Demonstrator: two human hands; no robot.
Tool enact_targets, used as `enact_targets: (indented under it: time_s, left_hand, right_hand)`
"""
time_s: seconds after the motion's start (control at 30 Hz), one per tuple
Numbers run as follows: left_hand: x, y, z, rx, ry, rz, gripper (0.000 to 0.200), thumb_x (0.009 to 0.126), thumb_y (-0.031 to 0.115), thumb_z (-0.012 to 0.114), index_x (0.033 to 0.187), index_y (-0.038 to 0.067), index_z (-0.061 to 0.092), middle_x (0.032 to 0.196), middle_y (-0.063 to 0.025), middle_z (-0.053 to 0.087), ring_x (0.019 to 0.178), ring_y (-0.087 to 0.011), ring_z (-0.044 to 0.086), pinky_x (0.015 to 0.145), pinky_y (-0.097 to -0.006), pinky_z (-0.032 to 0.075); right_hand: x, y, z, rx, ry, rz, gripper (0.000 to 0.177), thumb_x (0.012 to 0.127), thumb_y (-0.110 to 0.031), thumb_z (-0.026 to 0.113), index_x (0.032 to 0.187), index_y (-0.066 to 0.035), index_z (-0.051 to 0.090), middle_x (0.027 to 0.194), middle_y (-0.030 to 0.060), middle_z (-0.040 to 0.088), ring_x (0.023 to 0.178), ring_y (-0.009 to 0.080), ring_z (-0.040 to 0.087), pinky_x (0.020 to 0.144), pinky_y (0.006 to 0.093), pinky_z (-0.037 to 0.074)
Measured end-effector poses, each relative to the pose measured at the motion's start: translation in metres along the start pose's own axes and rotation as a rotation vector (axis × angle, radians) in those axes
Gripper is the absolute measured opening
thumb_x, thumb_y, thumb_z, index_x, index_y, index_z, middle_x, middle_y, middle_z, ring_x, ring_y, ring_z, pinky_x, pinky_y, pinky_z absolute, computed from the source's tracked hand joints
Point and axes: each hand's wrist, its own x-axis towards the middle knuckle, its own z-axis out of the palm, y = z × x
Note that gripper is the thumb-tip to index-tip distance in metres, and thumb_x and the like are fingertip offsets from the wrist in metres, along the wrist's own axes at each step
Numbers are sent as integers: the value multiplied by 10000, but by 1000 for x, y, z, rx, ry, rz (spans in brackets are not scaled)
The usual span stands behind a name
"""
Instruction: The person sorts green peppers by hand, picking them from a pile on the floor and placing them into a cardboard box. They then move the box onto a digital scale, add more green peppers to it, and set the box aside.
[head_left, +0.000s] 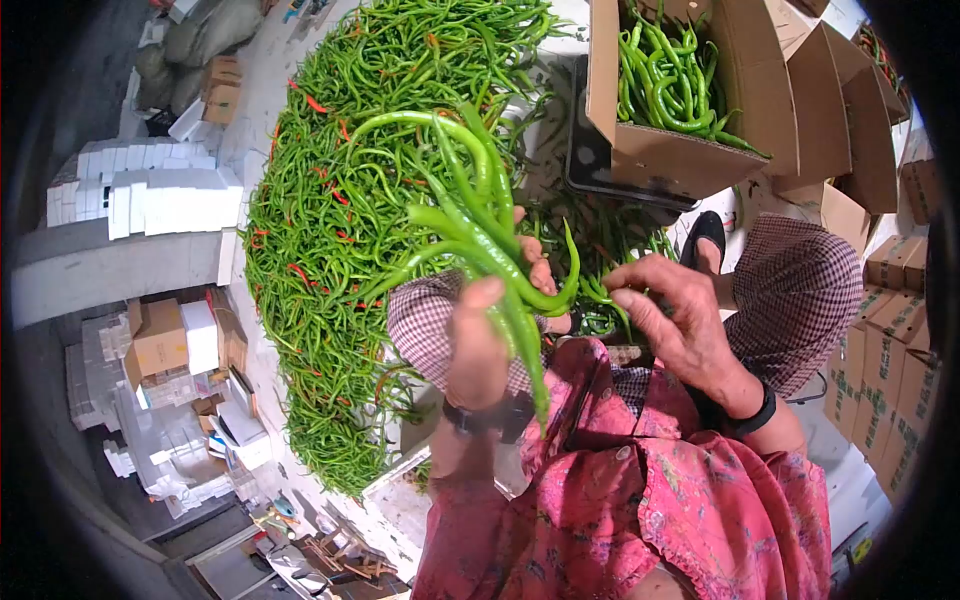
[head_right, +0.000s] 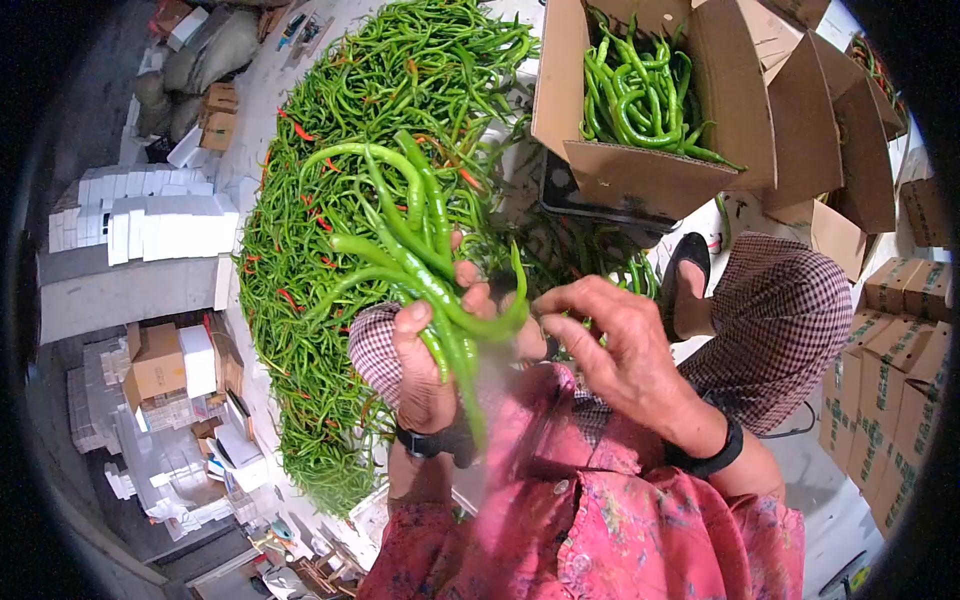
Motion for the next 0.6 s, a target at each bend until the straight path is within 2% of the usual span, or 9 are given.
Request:
enact_targets:
  time_s: [0.07, 0.2, 0.3, 0.33, 0.37, 0.43, 0.47, 0.53, 0.6]
  left_hand:
    - [2, -5, -2, 62, 20, 2, 810, 746, 262, 631, 1432, 11, 283, 1047, -116, 536, 843, -222, 579, 696, -391, 541]
    - [1, -13, 9, 101, 94, -4, 790, 736, 186, 649, 1430, 18, 310, 1071, -112, 554, 925, -217, 589, 786, -358, 537]
    - [1, -24, 4, 102, 145, 19, 730, 758, 157, 646, 1414, 31, 350, 1090, -105, 554, 931, -208, 586, 784, -365, 540]
    - [1, -26, 3, 89, 145, 27, 719, 761, 148, 645, 1408, 31, 355, 1089, -108, 554, 926, -210, 588, 790, -371, 539]
    - [0, -27, 2, 76, 144, 36, 708, 764, 138, 645, 1403, 31, 359, 1089, -110, 553, 922, -211, 589, 795, -377, 538]
    - [2, -26, 8, 110, 165, 49, 692, 780, 170, 647, 1394, 19, 365, 1066, -115, 557, 882, -211, 598, 723, -353, 550]
    - [1, -26, 10, 104, 175, 37, 657, 786, 187, 644, 1364, 13, 384, 1022, -123, 564, 821, -214, 607, 665, -344, 554]
    - [-4, -22, 9, 52, 172, -88, 546, 800, 234, 631, 1255, 2, 437, 869, -137, 575, 636, -219, 610, 509, -323, 550]
    - [0, -24, 6, 34, 149, -63, 520, 800, 237, 629, 1227, 4, 445, 842, -140, 576, 611, -223, 608, 505, -329, 553]
  right_hand:
    - [6, -3, 8, 80, -55, -49, 204, 864, -133, 669, 1014, 4, 646, 895, 105, 647, 816, 210, 617, 699, 303, 475]
    - [17, 0, 33, -18, -91, -110, 402, 746, -119, 787, 1069, -26, 566, 946, 111, 605, 788, 244, 604, 701, 346, 476]
    - [19, 8, 43, -33, -77, 0, 407, 741, -108, 784, 1035, -25, 515, 937, 110, 586, 761, 255, 587, 680, 345, 475]
    - [19, 12, 43, -19, -80, -119, 332, 800, -102, 728, 1019, -28, 490, 928, 91, 585, 748, 205, 572, 655, 340, 467]
    - [21, 11, 41, -19, -85, -118, 332, 800, -102, 728, 1019, -28, 490, 928, 91, 585, 748, 205, 572, 655, 340, 467]
    - [25, 10, 33, 209, -172, 272, 219, 868, -136, 615, 1018, -19, 505, 806, 92, 599, 669, 147, 576, 580, 330, 467]
    - [26, 22, 35, 494, -212, 353, 167, 920, -154, 554, 1011, -21, 511, 827, 49, 604, 737, 71, 551, 613, 277, 458]
    - [31, 24, 30, 638, -251, 389, 203, 948, -170, 515, 1064, -8, 559, 869, 11, 609, 770, 79, 558, 696, 253, 468]
    - [34, 26, 27, 663, -254, 385, 227, 956, -170, 504, 1090, -2, 574, 885, 3, 611, 777, 78, 559, 720, 249, 472]
